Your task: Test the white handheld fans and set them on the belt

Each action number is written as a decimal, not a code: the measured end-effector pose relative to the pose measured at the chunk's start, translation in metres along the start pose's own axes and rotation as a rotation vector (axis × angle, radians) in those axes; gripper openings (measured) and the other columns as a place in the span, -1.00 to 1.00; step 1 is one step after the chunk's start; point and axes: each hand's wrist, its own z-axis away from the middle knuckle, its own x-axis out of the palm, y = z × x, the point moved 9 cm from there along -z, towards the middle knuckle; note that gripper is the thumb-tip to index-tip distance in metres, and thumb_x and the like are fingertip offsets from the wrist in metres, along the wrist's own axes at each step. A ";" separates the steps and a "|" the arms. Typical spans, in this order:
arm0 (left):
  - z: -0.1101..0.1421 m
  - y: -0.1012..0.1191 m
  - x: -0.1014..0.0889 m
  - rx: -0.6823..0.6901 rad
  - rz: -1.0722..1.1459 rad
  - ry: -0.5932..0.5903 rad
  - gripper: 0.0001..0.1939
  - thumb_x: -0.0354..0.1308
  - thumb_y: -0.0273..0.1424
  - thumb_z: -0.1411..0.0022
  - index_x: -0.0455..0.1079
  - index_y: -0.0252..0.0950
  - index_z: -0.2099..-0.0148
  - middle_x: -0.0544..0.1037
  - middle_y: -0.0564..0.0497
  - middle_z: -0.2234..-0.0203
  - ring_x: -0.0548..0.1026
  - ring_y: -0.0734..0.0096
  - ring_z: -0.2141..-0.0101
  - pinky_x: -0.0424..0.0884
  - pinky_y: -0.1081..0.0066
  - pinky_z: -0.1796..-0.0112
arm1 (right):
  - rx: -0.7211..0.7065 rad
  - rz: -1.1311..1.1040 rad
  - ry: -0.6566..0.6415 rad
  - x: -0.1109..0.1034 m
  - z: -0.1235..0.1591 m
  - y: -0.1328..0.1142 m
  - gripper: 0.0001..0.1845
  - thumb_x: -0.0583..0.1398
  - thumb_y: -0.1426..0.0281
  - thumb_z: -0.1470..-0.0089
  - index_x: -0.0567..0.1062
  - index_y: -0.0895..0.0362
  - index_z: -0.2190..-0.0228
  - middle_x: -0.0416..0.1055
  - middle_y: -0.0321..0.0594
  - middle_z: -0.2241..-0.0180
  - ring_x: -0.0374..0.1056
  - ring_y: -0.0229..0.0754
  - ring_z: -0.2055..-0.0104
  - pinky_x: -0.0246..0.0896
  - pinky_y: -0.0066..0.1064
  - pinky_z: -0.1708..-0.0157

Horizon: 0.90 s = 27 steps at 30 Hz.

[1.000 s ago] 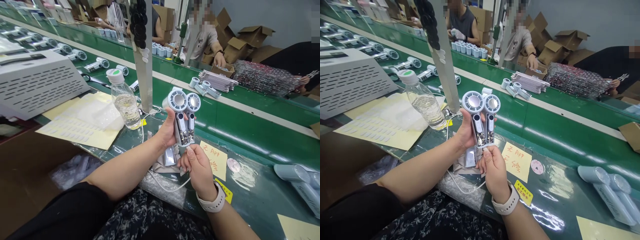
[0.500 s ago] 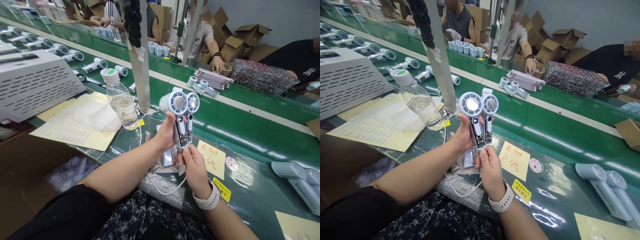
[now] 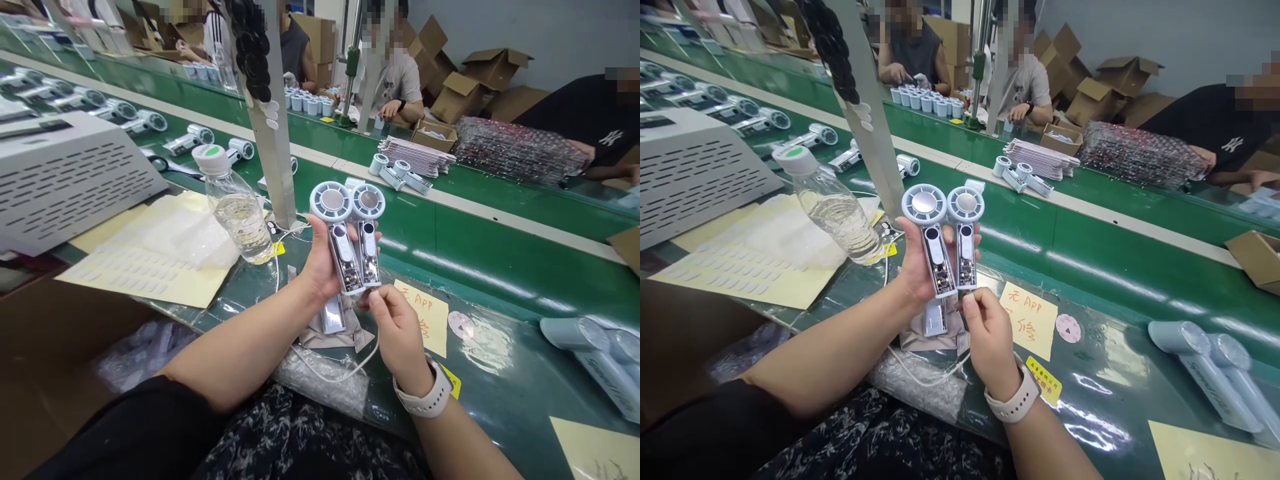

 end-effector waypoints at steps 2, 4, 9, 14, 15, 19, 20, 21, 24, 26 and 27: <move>0.002 0.001 0.006 0.009 -0.034 -0.050 -0.28 0.24 0.34 0.10 0.34 -0.29 0.50 0.61 -0.08 0.28 0.61 0.17 0.18 0.55 0.31 0.28 | 0.076 -0.057 0.031 -0.004 0.000 0.008 -0.62 0.18 0.09 -0.27 0.40 0.06 0.48 0.39 -0.34 0.56 0.32 -0.20 0.47 0.22 -0.35 0.38; 0.005 0.003 0.011 0.043 -0.087 -0.078 -0.28 0.25 0.35 0.12 0.36 -0.28 0.50 0.61 -0.08 0.26 0.60 0.17 0.17 0.54 0.32 0.28 | 0.126 -0.159 0.038 -0.002 0.001 0.012 -0.56 0.21 0.04 -0.24 0.35 0.06 0.53 0.30 -0.41 0.66 0.29 -0.25 0.56 0.20 -0.39 0.47; 0.009 -0.001 0.011 0.118 -0.230 -0.084 -0.23 0.20 0.41 0.17 0.37 -0.27 0.48 0.60 -0.11 0.25 0.57 0.19 0.19 0.49 0.33 0.29 | 0.225 -0.375 0.076 0.005 0.005 0.023 -0.50 0.28 -0.03 -0.14 0.30 0.06 0.55 0.23 -0.50 0.75 0.25 -0.31 0.69 0.17 -0.46 0.59; 0.006 -0.006 0.006 0.128 -0.266 -0.113 -0.22 0.21 0.42 0.21 0.40 -0.28 0.47 0.58 -0.09 0.36 0.54 0.28 0.32 0.46 0.36 0.38 | 0.244 -0.299 0.060 0.005 0.001 0.033 -0.53 0.24 -0.03 -0.18 0.34 0.07 0.51 0.30 -0.44 0.69 0.29 -0.28 0.61 0.25 -0.42 0.50; 0.003 -0.007 0.004 0.118 -0.262 -0.116 -0.22 0.22 0.41 0.22 0.41 -0.27 0.46 0.57 -0.08 0.38 0.53 0.30 0.35 0.46 0.36 0.39 | 0.235 -0.250 0.051 0.004 -0.001 0.034 -0.56 0.22 0.00 -0.21 0.37 0.07 0.49 0.35 -0.40 0.63 0.32 -0.25 0.55 0.28 -0.39 0.44; -0.015 -0.009 -0.015 0.063 -0.221 -0.047 -0.23 0.23 0.40 0.21 0.40 -0.26 0.42 0.58 -0.04 0.41 0.55 0.31 0.39 0.50 0.32 0.39 | 0.061 -0.035 0.066 -0.015 -0.009 0.021 -0.66 0.14 0.14 -0.27 0.42 0.07 0.46 0.45 -0.23 0.38 0.39 -0.15 0.31 0.32 -0.26 0.23; -0.020 -0.005 -0.022 0.073 -0.220 -0.010 -0.24 0.23 0.40 0.20 0.39 -0.26 0.42 0.58 -0.03 0.42 0.55 0.31 0.39 0.50 0.31 0.38 | 0.001 0.045 0.086 -0.022 -0.011 0.017 -0.66 0.11 0.17 -0.27 0.40 0.07 0.49 0.45 -0.19 0.32 0.39 -0.12 0.25 0.32 -0.22 0.19; -0.024 0.000 -0.028 0.091 -0.227 0.024 -0.24 0.22 0.40 0.19 0.39 -0.26 0.43 0.58 -0.04 0.43 0.56 0.30 0.37 0.50 0.32 0.38 | -0.047 0.143 0.108 -0.029 -0.012 0.014 -0.65 0.10 0.20 -0.26 0.37 0.07 0.53 0.45 -0.15 0.28 0.40 -0.08 0.21 0.32 -0.18 0.15; -0.034 0.021 -0.043 0.165 -0.251 0.098 -0.24 0.17 0.42 0.13 0.39 -0.25 0.45 0.57 -0.06 0.47 0.60 0.18 0.28 0.52 0.29 0.34 | -0.090 0.410 0.190 -0.044 -0.017 0.015 -0.75 0.14 0.31 -0.17 0.37 0.07 0.54 0.44 -0.02 0.18 0.37 0.08 0.07 0.26 0.03 0.00; -0.037 0.033 -0.049 0.197 -0.236 0.139 -0.24 0.12 0.42 0.08 0.38 -0.25 0.45 0.57 -0.09 0.47 0.61 0.07 0.20 0.54 0.22 0.28 | -0.131 0.535 0.222 -0.044 -0.018 0.014 -0.92 0.16 0.40 -0.10 0.48 0.10 0.39 0.41 0.05 0.10 0.31 0.16 -0.03 0.17 0.15 -0.09; -0.037 0.038 -0.051 0.205 -0.224 0.155 -0.24 0.10 0.42 0.05 0.37 -0.25 0.45 0.57 -0.10 0.46 0.61 0.03 0.17 0.54 0.20 0.26 | -0.182 0.577 0.203 -0.036 -0.016 0.011 -0.88 0.16 0.43 -0.11 0.51 0.12 0.30 0.40 0.07 0.08 0.29 0.17 -0.05 0.16 0.16 -0.10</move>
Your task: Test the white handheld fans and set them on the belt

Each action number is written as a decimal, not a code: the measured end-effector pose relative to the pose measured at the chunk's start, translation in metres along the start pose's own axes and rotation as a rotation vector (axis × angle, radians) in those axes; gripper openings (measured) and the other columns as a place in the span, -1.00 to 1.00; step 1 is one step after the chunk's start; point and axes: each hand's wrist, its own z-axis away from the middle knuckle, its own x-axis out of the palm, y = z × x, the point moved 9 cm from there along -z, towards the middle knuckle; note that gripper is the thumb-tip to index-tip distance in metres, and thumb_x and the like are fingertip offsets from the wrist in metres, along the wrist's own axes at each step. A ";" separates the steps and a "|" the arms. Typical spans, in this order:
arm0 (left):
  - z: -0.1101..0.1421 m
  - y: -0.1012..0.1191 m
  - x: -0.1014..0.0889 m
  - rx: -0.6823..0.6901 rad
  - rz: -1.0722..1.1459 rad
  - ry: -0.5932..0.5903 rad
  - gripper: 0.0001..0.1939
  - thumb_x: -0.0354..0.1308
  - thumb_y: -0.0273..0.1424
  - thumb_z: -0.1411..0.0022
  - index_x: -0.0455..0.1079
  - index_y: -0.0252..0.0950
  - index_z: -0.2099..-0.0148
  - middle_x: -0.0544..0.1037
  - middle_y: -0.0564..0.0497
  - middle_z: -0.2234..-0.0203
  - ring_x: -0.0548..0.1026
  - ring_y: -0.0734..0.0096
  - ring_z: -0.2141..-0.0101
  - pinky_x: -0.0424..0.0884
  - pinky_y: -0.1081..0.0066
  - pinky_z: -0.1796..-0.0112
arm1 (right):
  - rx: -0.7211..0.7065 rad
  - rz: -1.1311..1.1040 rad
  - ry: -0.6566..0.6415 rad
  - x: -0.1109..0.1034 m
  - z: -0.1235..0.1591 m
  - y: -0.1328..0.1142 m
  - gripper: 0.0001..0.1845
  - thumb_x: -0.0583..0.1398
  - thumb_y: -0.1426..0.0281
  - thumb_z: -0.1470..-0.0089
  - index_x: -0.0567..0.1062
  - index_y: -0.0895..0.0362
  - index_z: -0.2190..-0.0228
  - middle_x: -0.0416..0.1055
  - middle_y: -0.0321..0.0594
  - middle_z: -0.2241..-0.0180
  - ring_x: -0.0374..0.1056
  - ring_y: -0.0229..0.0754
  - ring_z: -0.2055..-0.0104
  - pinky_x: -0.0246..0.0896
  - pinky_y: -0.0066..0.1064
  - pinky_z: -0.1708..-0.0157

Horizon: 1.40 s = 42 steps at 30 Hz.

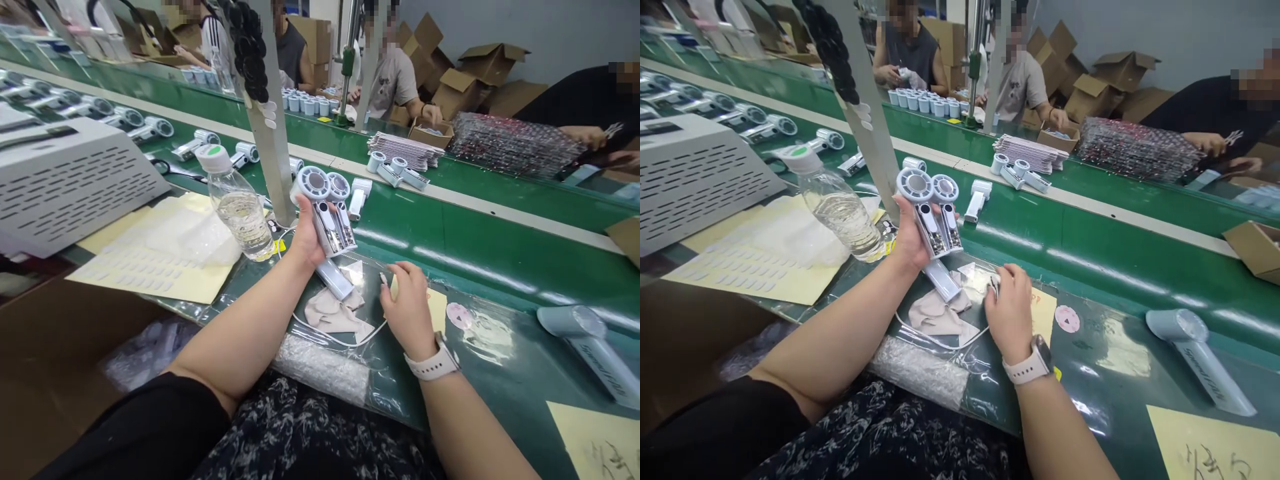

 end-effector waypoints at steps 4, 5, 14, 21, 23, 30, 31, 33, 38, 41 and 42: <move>0.002 0.002 0.001 -0.041 0.029 0.005 -0.24 0.06 0.42 0.02 0.37 -0.24 0.44 0.59 -0.12 0.44 0.62 0.01 0.16 0.56 0.18 0.24 | -0.298 0.082 -0.221 0.040 0.020 -0.045 -0.84 0.16 0.49 -0.20 0.57 0.13 0.32 0.43 -0.03 0.23 0.34 0.04 0.13 0.35 -0.05 0.07; 0.004 -0.001 0.004 -0.063 0.036 -0.008 -0.24 0.07 0.42 0.03 0.37 -0.25 0.44 0.60 -0.11 0.45 0.63 0.02 0.17 0.56 0.19 0.25 | -0.328 0.121 -0.266 0.048 0.025 -0.052 -0.83 0.18 0.51 -0.19 0.59 0.13 0.33 0.43 -0.03 0.24 0.34 0.03 0.15 0.37 -0.08 0.12; 0.029 -0.025 0.033 -0.261 0.069 -0.187 -0.25 0.09 0.39 -0.02 0.44 -0.28 0.43 0.60 -0.07 0.45 0.63 0.22 0.33 0.55 0.32 0.37 | -0.205 -0.145 -0.297 0.032 0.011 -0.038 -0.81 0.23 0.50 -0.18 0.63 0.06 0.42 0.49 -0.10 0.25 0.40 0.00 0.14 0.37 -0.08 0.13; 0.045 -0.057 0.038 -0.420 0.010 -0.288 -0.23 0.10 0.41 0.04 0.44 -0.28 0.49 0.60 -0.16 0.44 0.61 0.15 0.33 0.53 0.26 0.38 | 0.241 -0.569 0.276 -0.068 -0.021 0.058 -0.86 0.37 0.25 -0.02 0.60 0.05 0.41 0.49 -0.24 0.36 0.37 -0.10 0.27 0.30 -0.15 0.15; 0.056 -0.069 0.045 -0.495 0.012 -0.362 -0.23 0.07 0.41 0.01 0.45 -0.27 0.46 0.58 -0.17 0.48 0.61 0.13 0.34 0.52 0.23 0.36 | 0.258 -0.715 0.440 -0.081 -0.020 0.065 -0.82 0.38 0.23 0.01 0.56 0.04 0.39 0.45 -0.26 0.33 0.37 -0.14 0.27 0.33 -0.17 0.14; 0.109 -0.091 0.082 -0.712 0.042 -0.664 -0.21 0.05 0.43 0.06 0.44 -0.27 0.45 0.60 -0.15 0.43 0.59 0.24 0.35 0.51 0.29 0.31 | 0.206 -0.872 0.217 -0.059 -0.024 0.026 -0.81 0.42 0.24 0.01 0.56 -0.02 0.35 0.45 -0.21 0.02 0.42 -0.07 0.03 0.43 -0.18 0.13; 0.112 -0.090 0.084 -0.718 0.027 -0.678 -0.21 0.05 0.43 0.07 0.43 -0.27 0.46 0.60 -0.16 0.42 0.58 0.24 0.35 0.51 0.30 0.31 | 0.251 -0.903 0.141 -0.052 -0.023 0.024 -0.72 0.43 0.22 0.03 0.56 -0.04 0.25 0.45 -0.21 -0.02 0.44 -0.08 0.06 0.46 -0.23 0.22; 0.116 -0.088 0.087 -0.719 0.001 -0.705 -0.21 0.06 0.44 0.09 0.41 -0.27 0.47 0.60 -0.16 0.42 0.57 0.23 0.37 0.51 0.27 0.32 | 0.354 -0.994 -0.011 -0.037 -0.020 0.022 -0.43 0.45 0.15 0.08 0.48 -0.11 0.01 0.48 -0.20 -0.01 0.48 -0.14 0.25 0.43 -0.34 0.47; 0.119 -0.085 0.088 -0.694 -0.052 -0.746 -0.22 0.11 0.42 0.12 0.41 -0.28 0.46 0.56 -0.14 0.47 0.57 0.22 0.36 0.50 0.27 0.30 | 0.444 -1.040 -0.240 -0.018 -0.013 0.015 -0.36 0.46 0.07 0.15 0.47 0.00 0.04 0.51 -0.34 0.39 0.28 -0.29 0.64 0.25 -0.42 0.75; 0.118 -0.085 0.087 -0.677 -0.055 -0.709 -0.22 0.14 0.41 0.13 0.42 -0.29 0.46 0.58 -0.14 0.44 0.56 0.27 0.37 0.50 0.31 0.31 | 0.422 -0.970 -0.140 -0.022 -0.014 0.017 -0.48 0.46 0.09 0.11 0.49 0.00 0.14 0.45 -0.41 0.51 0.26 -0.30 0.68 0.22 -0.44 0.75; 0.118 -0.085 0.087 -0.676 -0.056 -0.700 -0.22 0.13 0.41 0.13 0.42 -0.29 0.46 0.58 -0.14 0.44 0.56 0.28 0.38 0.50 0.32 0.32 | 0.409 -0.939 -0.107 -0.023 -0.015 0.018 -0.52 0.43 0.07 0.06 0.49 0.00 0.15 0.44 -0.42 0.54 0.25 -0.30 0.70 0.18 -0.45 0.76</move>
